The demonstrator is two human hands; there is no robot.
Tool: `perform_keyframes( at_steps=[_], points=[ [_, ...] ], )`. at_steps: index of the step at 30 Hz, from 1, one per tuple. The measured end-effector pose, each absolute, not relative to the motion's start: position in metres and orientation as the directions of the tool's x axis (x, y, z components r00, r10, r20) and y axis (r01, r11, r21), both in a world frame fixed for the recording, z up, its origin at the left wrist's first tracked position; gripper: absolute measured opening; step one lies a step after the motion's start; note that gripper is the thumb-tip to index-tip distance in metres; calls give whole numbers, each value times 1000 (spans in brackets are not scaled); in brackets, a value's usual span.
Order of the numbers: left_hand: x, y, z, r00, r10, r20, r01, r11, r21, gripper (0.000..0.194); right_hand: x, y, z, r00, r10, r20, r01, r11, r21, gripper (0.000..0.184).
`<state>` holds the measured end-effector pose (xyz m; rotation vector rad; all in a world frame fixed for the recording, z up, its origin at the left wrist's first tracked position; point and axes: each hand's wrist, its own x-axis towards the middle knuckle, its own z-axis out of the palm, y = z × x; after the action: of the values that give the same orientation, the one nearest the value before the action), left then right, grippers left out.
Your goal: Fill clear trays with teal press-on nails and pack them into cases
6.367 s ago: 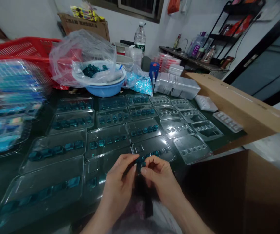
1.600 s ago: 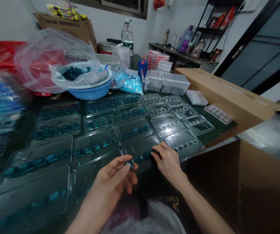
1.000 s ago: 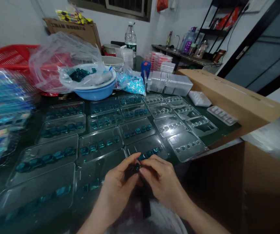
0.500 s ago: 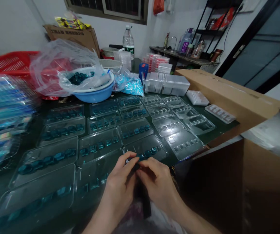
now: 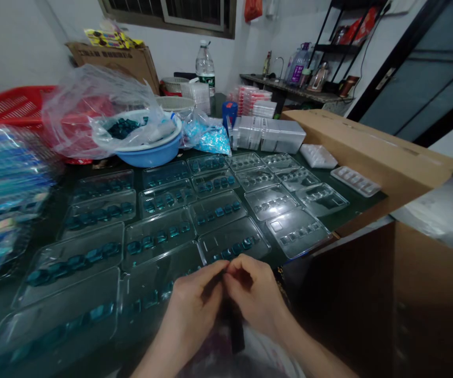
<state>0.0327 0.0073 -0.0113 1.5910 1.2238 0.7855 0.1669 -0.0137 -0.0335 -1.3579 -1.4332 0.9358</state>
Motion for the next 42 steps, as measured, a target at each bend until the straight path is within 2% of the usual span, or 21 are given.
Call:
perform_keyframes(
  at_steps=[3, 5, 8, 10, 14, 20, 22, 25, 27, 30, 33, 36, 42],
  points=[
    [28, 10, -6, 380, 886, -264, 280, 162, 946, 27, 172, -10, -36, -8, 999, -37, 46, -36, -998, 10],
    [24, 13, -3, 466, 802, -373, 200, 316, 928, 27, 175, -8, -36, -53, 995, -90, -93, -94, -991, 13],
    [22, 17, -6, 545, 727, -417, 23, 485, 874, 22, 177, -8, -33, -93, 987, -132, -200, -148, -969, 16],
    [23, 17, -12, 569, 718, -400, -76, 531, 844, 19, 176, -9, -32, -111, 983, -148, -224, -169, -960, 15],
    [28, 14, -18, 576, 730, -368, -161, 542, 825, 23, 174, -11, -31, -159, 974, -164, -250, -200, -947, 16],
    [30, 11, -9, 348, 871, -347, -64, 391, 918, 22, 174, -11, -32, -127, 975, -185, -253, -212, -944, 19],
    [31, 10, -9, 327, 871, -366, -112, 420, 900, 19, 174, -10, -34, -142, 970, -198, -278, -231, -933, 20],
    [33, 11, -9, 360, 817, -451, -240, 548, 801, 15, 174, -9, -38, -154, 963, -219, -342, -260, -903, 22],
    [34, 11, -9, 365, 806, -466, -285, 573, 768, 15, 174, -9, -43, -179, 954, -239, -429, -295, -854, 21],
    [36, 13, -7, 313, 843, -438, -283, 523, 804, 17, 176, -8, -48, -316, 906, -282, -571, -419, -706, 18],
    [37, 13, -6, 271, 866, -419, -244, 483, 841, 18, 178, -8, -51, -476, 835, -277, -624, -542, -563, 15],
    [38, 13, -8, 304, 860, -410, -213, 481, 851, 18, 180, -10, -54, -562, 796, -224, -649, -592, -478, 18],
    [36, 13, -13, 281, 882, -378, -117, 422, 899, 19, 181, -15, -55, -451, 855, -256, -652, -511, -560, 7]
  ],
)
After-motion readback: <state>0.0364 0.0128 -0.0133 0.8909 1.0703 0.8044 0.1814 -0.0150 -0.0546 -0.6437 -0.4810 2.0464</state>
